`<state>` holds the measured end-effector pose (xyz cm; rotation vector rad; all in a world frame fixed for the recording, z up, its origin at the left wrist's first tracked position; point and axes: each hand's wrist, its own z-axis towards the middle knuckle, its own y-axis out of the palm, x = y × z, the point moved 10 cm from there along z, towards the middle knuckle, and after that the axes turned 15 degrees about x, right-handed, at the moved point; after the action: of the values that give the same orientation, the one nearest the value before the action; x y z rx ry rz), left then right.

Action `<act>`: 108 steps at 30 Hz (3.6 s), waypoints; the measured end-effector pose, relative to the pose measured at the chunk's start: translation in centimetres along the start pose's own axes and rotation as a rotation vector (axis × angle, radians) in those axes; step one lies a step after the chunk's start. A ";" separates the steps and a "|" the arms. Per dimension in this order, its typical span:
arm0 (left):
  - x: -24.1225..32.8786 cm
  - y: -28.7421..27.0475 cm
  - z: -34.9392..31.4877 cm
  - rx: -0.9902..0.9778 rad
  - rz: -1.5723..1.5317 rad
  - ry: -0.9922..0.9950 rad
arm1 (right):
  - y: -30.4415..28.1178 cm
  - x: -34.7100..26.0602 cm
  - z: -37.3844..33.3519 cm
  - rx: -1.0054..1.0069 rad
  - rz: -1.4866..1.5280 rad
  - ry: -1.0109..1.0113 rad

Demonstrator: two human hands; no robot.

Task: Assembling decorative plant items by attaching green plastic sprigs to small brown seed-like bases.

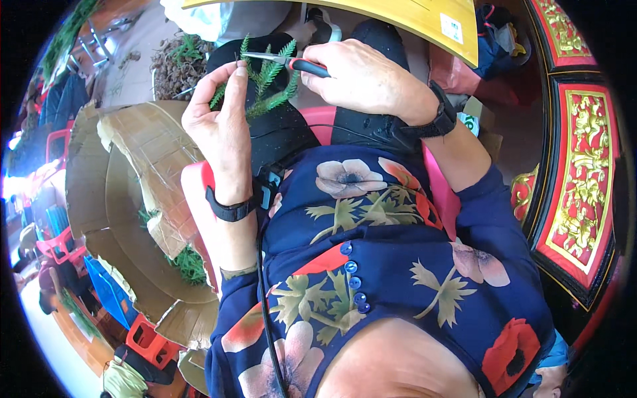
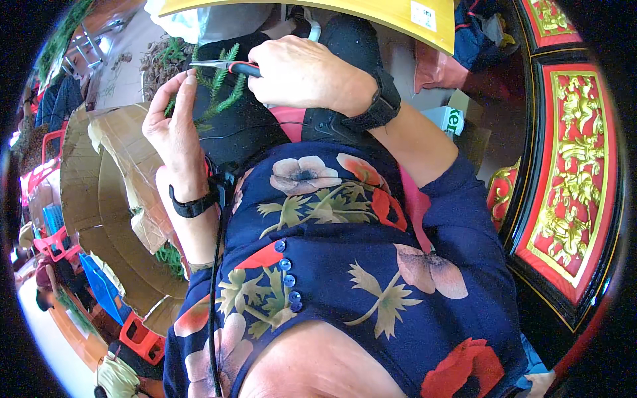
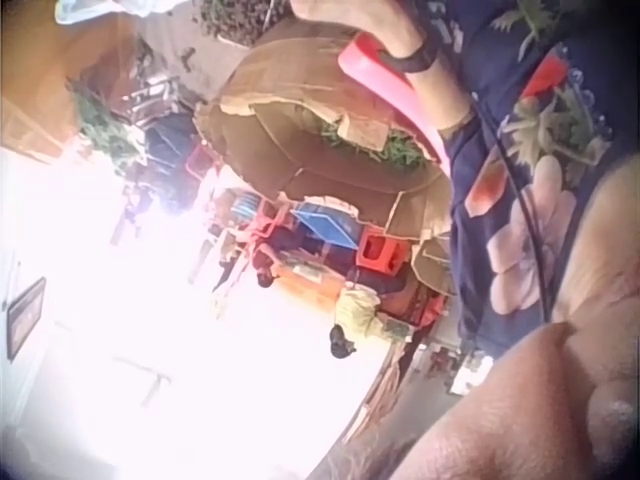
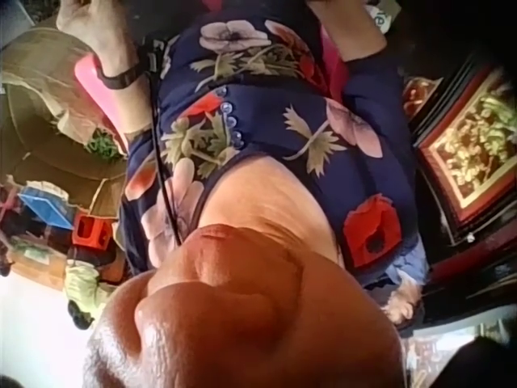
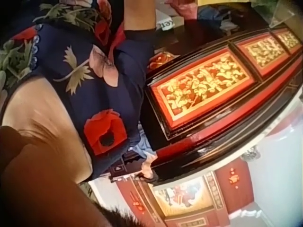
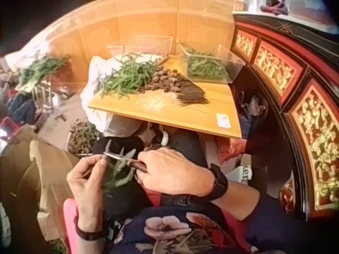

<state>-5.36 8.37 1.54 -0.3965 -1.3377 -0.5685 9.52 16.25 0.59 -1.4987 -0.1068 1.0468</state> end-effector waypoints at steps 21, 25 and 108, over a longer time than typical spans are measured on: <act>3.2 0.5 -0.9 0.018 0.266 0.481 | -0.6 -1.6 0.6 0.031 -0.101 -0.027; 1.4 0.7 -0.6 -0.023 0.216 0.345 | -1.6 -1.7 0.7 0.077 -0.243 -0.006; -3.3 0.8 -0.4 -0.166 -0.083 -0.257 | 1.3 -1.5 1.4 -0.241 0.108 -0.139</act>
<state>-4.99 9.33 -1.73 -0.5661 -1.5635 -0.7191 7.05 16.08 0.53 -1.6605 -0.2602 1.2604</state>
